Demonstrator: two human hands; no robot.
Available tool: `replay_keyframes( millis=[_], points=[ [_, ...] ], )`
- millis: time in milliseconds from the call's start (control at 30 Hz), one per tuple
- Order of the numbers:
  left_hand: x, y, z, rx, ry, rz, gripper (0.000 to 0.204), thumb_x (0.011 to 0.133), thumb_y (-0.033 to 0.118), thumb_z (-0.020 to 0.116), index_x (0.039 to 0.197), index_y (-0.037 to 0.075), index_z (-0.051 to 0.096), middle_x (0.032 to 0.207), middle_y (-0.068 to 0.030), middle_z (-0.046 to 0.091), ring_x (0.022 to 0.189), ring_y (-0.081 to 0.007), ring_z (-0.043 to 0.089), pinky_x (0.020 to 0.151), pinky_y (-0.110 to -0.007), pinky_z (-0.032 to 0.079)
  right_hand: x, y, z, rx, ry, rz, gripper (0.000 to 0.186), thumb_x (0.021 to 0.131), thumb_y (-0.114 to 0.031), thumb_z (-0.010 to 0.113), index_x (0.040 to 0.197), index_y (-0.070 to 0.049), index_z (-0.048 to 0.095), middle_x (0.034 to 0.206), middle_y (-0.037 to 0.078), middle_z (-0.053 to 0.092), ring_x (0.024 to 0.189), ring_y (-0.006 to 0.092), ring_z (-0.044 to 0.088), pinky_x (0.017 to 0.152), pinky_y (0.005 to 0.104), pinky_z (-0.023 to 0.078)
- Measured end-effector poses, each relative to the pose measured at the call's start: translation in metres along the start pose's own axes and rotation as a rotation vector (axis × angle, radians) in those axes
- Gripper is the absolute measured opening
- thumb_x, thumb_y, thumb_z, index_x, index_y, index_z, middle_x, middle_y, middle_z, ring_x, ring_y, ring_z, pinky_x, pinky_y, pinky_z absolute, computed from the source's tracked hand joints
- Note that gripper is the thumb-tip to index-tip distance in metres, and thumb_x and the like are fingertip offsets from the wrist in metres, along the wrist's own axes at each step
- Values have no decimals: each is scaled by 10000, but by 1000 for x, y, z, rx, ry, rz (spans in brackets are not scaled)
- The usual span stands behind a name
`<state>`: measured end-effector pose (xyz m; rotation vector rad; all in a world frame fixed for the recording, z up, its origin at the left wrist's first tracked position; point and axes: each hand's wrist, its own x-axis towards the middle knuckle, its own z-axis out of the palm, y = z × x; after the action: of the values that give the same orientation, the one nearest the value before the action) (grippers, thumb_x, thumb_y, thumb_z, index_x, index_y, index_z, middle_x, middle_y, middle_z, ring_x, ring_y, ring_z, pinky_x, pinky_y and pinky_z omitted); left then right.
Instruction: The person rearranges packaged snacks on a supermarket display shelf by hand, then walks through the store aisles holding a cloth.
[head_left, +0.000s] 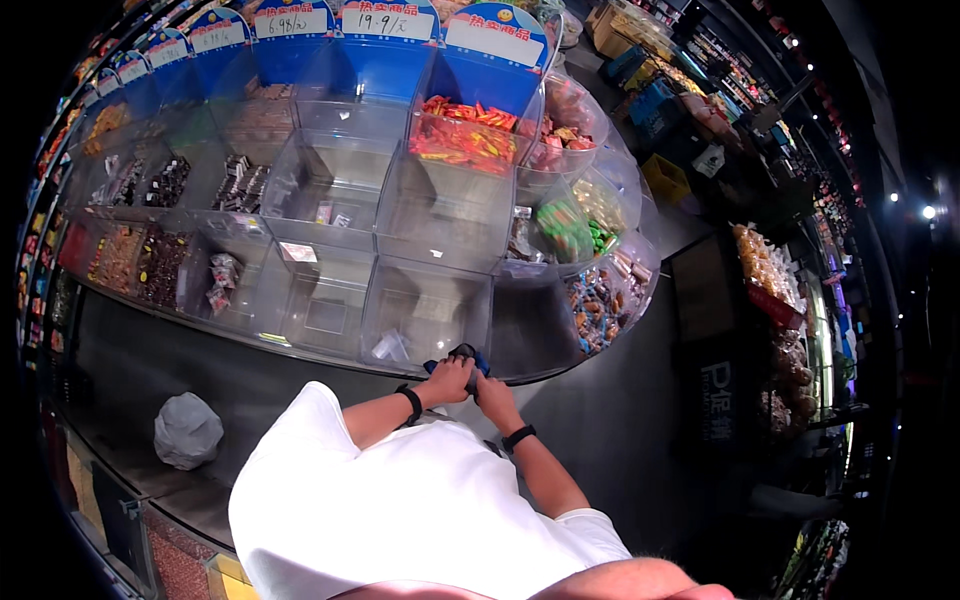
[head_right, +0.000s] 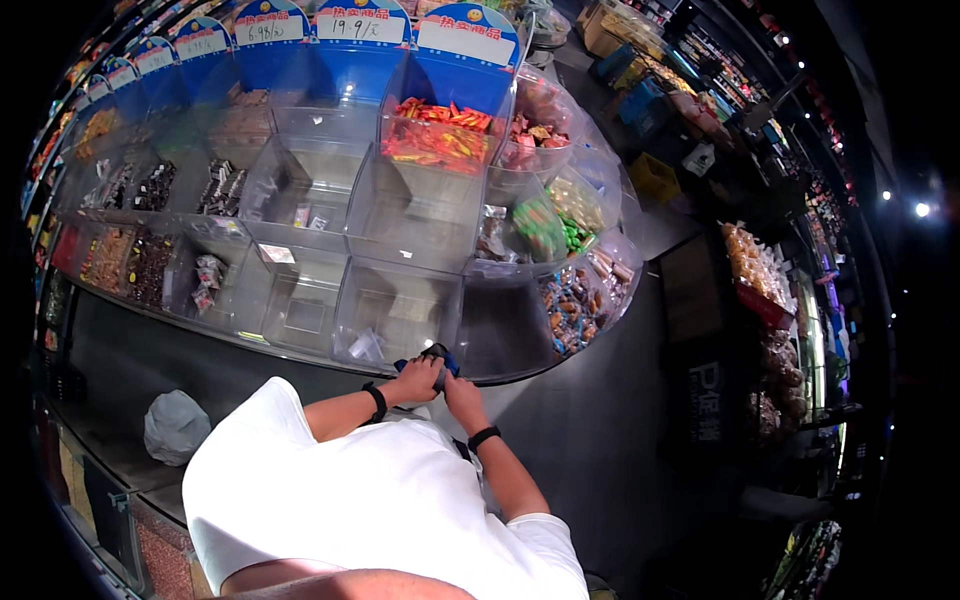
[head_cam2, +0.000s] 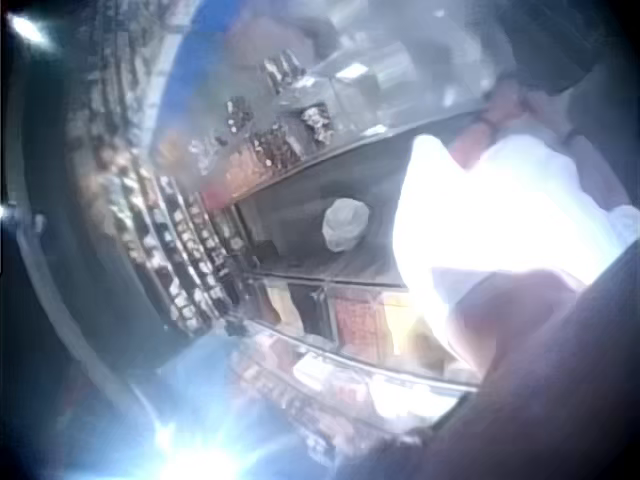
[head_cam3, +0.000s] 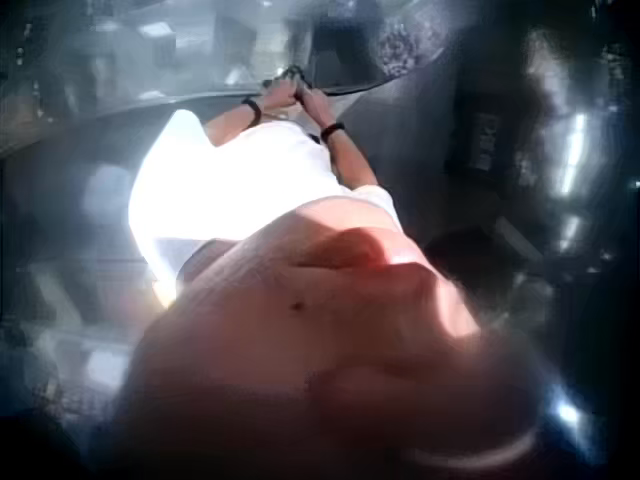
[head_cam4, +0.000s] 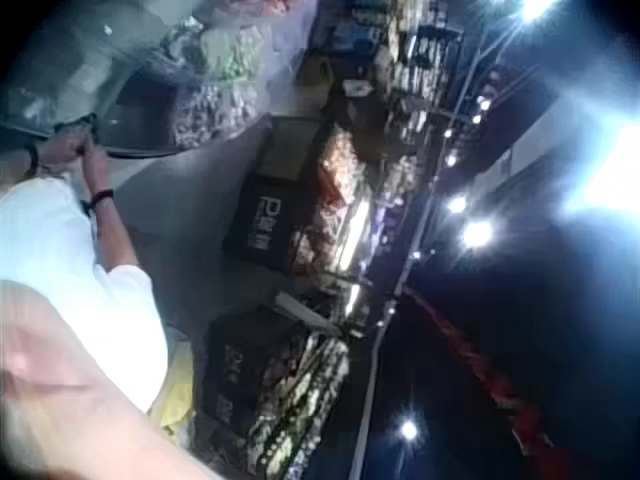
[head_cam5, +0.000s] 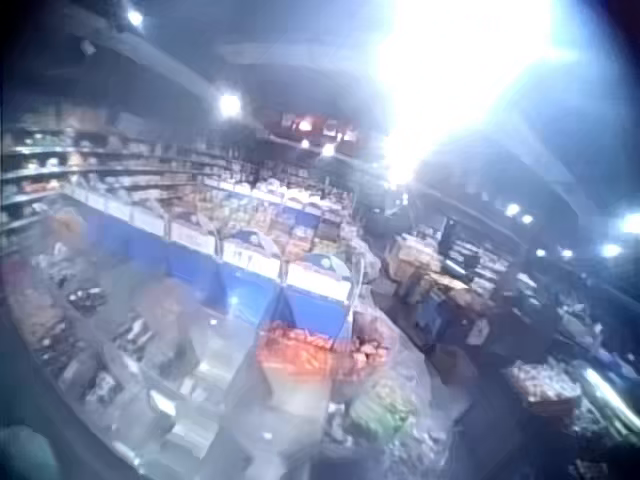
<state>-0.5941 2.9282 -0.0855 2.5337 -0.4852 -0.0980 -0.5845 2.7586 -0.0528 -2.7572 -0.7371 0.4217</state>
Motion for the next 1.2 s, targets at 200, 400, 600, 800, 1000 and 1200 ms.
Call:
replay_keyframes(
  millis=[200, 400, 600, 800, 1000, 1200],
  points=[
    [1, -15, -42, -189, -264, -214, 561, 722, 155, 672, 1243, 50, 494, 1114, -210, 615, 1033, -396, 607, 852, -467, 513, 19, -25, 21, 200, 18, 174, 387, 766, -90, 625, 1103, 62, 512, 834, 289, 645, 804, 459, 634, 716, 556, 510],
    [-71, -108, -58, -141, -131, -270, 435, 716, 154, 673, 1129, 60, 572, 1107, -166, 611, 1038, -362, 597, 874, -448, 494, 77, -66, 43, 233, -200, -31, 327, 711, -134, 673, 967, 51, 586, 878, 293, 647, 877, 469, 621, 765, 522, 508],
    [-87, -119, -90, -33, -257, -214, 385, 752, 164, 652, 1110, 44, 576, 1117, -168, 604, 1044, -367, 589, 896, -455, 487, 120, -99, 41, 152, -321, -125, 308, 701, -260, 648, 884, -15, 683, 937, 217, 686, 901, 404, 656, 793, 454, 535],
    [-73, -90, -100, -348, -203, -146, 454, 774, 138, 609, 1212, 33, 553, 1143, -198, 600, 1072, -374, 580, 908, -437, 479, 103, -69, -2, -143, -272, -9, 290, 747, -276, 650, 913, -45, 709, 897, 184, 698, 845, 386, 675, 736, 484, 545],
    [-61, -81, -96, -359, 88, -235, 417, 783, 41, 549, 1199, 14, 550, 1310, -225, 486, 1189, -398, 497, 1015, -427, 416, 137, -38, 46, 526, -528, 114, 405, 781, -322, 648, 1021, 2, 681, 903, 154, 708, 820, 259, 677, 730, 393, 515],
    [-87, -110, -90, -216, 528, -645, 585, 797, 9, 524, 1361, 109, 404, 1343, -244, 455, 1218, -464, 445, 1005, -504, 395, 161, -131, 55, 1323, -744, 416, 554, 984, -509, 405, 1222, -33, 557, 1120, 46, 613, 954, 145, 572, 881, 268, 432]
  ],
)
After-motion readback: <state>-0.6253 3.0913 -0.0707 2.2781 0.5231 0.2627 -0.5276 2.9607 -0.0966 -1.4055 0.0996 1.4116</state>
